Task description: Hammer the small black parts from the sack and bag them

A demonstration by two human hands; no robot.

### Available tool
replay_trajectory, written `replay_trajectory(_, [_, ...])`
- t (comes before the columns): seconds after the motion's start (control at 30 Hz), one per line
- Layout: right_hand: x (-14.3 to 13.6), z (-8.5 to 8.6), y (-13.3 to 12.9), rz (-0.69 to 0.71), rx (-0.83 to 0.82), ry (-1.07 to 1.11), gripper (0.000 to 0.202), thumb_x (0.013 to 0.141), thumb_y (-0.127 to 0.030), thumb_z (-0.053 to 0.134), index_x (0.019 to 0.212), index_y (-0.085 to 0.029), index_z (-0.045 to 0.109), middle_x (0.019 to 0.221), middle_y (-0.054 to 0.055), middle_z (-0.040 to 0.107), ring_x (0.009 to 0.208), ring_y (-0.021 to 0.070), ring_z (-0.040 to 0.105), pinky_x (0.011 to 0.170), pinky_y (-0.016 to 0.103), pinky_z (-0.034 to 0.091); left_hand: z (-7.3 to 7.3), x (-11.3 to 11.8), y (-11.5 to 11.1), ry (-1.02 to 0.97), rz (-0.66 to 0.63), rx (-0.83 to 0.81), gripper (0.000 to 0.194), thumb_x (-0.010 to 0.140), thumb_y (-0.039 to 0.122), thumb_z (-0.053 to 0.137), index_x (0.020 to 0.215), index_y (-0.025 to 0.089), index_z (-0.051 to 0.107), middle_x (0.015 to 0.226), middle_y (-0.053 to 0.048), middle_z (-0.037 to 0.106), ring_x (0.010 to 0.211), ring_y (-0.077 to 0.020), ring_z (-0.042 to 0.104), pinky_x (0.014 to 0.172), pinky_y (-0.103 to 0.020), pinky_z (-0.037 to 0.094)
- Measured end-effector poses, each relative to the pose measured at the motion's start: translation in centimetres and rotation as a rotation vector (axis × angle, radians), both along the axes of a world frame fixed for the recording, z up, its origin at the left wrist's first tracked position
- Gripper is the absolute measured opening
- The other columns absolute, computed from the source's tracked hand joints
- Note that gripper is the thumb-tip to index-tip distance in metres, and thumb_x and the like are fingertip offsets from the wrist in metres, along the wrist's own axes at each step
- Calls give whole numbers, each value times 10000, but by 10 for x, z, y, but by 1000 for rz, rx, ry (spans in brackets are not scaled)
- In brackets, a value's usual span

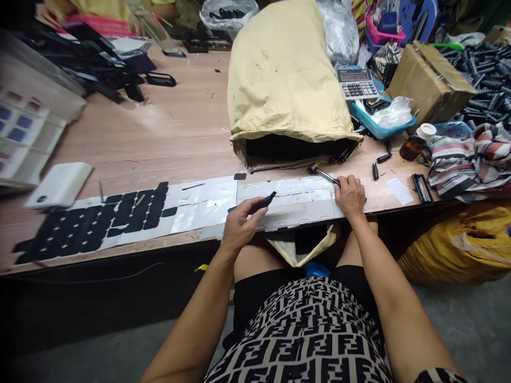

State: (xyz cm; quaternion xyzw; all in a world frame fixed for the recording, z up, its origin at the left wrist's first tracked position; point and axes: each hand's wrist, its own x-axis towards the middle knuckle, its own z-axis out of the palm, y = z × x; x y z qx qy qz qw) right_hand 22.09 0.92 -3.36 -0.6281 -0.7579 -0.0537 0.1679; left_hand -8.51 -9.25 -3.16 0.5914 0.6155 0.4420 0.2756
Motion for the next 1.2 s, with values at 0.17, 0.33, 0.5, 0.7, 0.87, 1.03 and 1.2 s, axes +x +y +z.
replay_trajectory(0.17, [-1,0,1,8,-22,3,305,979,-372,449,1184,-210,607,1102,118,550,1021,290,433,831,386,362,-24,-1,-44,-113,61,-86,362,873,418,639,1156,193,659,1047,-63,714,936,-208,680,878,-353,560])
replay_trajectory(0.33, [-2,-1,3,12,-21,0,313,982,-375,439,1186,-203,603,1108,124,546,1029,294,440,841,392,372,-30,-1,-68,-187,155,-65,366,843,422,681,1123,188,653,1013,-56,701,932,-203,677,891,-350,559])
replay_trajectory(0.5, [-3,0,4,13,-3,-8,315,973,-380,437,1181,-209,600,1112,128,550,1039,302,451,846,398,393,-32,-9,-84,-249,197,-11,355,821,382,718,1106,180,658,1011,-59,694,934,-200,673,888,-338,553])
replay_trajectory(0.7, [-5,0,6,8,25,-38,306,965,-383,440,1163,-218,604,1109,127,570,1020,296,472,826,387,400,-41,-17,-108,-200,276,-28,365,814,358,736,1129,184,671,976,-44,686,869,-175,658,824,-299,545])
replay_trajectory(0.87, [-4,0,8,7,32,-46,316,964,-387,436,1168,-213,604,1113,131,567,1023,300,475,825,393,406,-47,-16,-124,-169,253,-34,322,839,362,708,1115,200,674,995,-37,675,886,-170,648,823,-287,531])
replay_trajectory(1.03, [-3,-2,10,14,31,-47,333,970,-388,415,1178,-203,598,1127,137,559,1039,307,470,838,410,410,-54,-14,-134,-177,267,-63,347,842,390,700,1128,196,665,987,-44,672,886,-178,647,799,-287,535])
replay_trajectory(1.2, [-3,-2,11,8,19,-52,341,975,-392,401,1192,-200,581,1149,147,552,1062,318,460,851,426,413,-60,-9,-142,-188,258,-107,363,850,415,690,1141,199,659,1001,-49,674,871,-178,649,782,-287,538])
